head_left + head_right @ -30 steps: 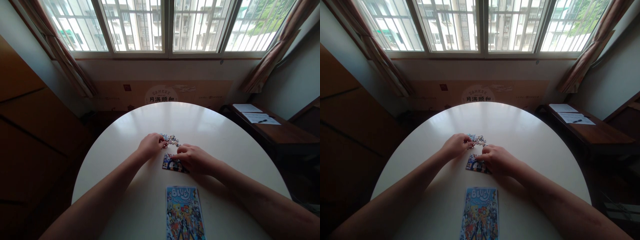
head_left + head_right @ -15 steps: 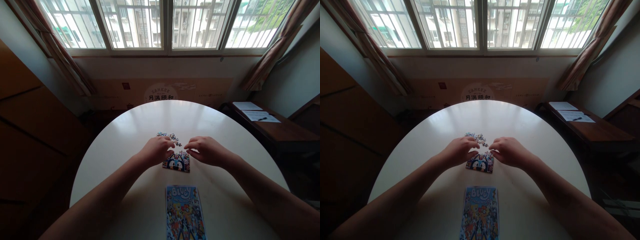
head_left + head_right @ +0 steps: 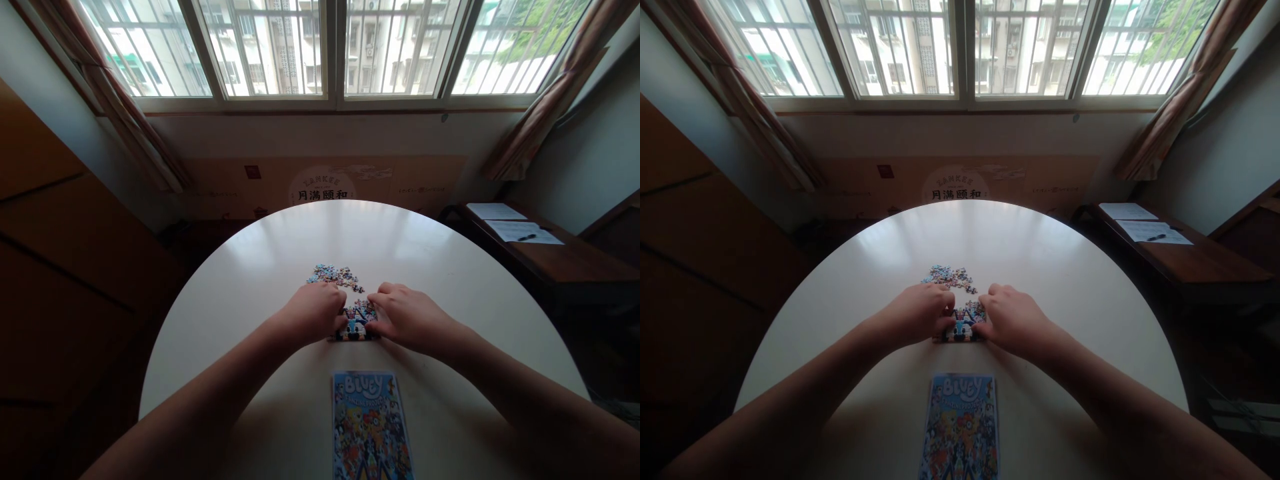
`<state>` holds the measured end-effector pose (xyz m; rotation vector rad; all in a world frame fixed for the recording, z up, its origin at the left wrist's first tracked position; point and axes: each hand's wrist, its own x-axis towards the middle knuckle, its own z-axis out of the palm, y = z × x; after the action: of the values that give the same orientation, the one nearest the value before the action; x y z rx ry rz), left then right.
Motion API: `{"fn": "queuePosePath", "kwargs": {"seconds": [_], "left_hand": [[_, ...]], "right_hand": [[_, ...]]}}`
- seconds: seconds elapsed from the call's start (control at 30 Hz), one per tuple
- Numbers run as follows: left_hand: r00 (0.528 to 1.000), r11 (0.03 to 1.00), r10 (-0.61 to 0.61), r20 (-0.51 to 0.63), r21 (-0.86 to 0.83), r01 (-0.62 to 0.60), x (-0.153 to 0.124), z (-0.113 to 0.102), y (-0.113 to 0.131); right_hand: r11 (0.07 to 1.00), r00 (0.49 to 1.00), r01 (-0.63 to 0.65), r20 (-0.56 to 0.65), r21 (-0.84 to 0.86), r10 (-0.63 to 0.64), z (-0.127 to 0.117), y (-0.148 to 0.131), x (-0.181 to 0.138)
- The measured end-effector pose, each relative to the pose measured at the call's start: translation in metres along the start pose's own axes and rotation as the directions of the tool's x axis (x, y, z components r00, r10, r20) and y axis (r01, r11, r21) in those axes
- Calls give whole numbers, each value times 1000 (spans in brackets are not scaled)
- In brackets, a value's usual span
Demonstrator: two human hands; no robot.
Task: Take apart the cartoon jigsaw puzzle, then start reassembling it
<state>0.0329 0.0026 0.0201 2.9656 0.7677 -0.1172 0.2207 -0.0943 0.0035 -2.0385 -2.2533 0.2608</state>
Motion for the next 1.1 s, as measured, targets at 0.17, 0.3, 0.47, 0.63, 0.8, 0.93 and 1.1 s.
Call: {"fn": "queuePosePath", "kwargs": {"seconds": [0.17,0.3,0.47,0.63,0.8,0.93,1.1], "left_hand": [[999,1000,-21,-26,-11,21,1,3,-3],[990,995,-69,-127,-80,59,6,14,0],[968,990,-62,-243,-141,28,14,31,5],[947,976,-102,-303,-215,36,19,38,5],[928,960,-109,-358,-280,5,21,40,6],[925,949,-108,-365,-314,-13,21,40,7],[929,938,-111,-352,-347,-20,21,39,9]], "right_hand": [[995,997,-69,36,70,66,0,3,3],[974,992,-114,75,196,101,0,7,8],[937,988,-145,105,318,117,2,10,13],[926,995,-97,34,364,91,6,15,16],[917,997,-77,6,390,82,5,18,17],[918,998,-59,-9,392,68,6,20,18],[931,998,-31,-47,365,51,10,23,21]]}}
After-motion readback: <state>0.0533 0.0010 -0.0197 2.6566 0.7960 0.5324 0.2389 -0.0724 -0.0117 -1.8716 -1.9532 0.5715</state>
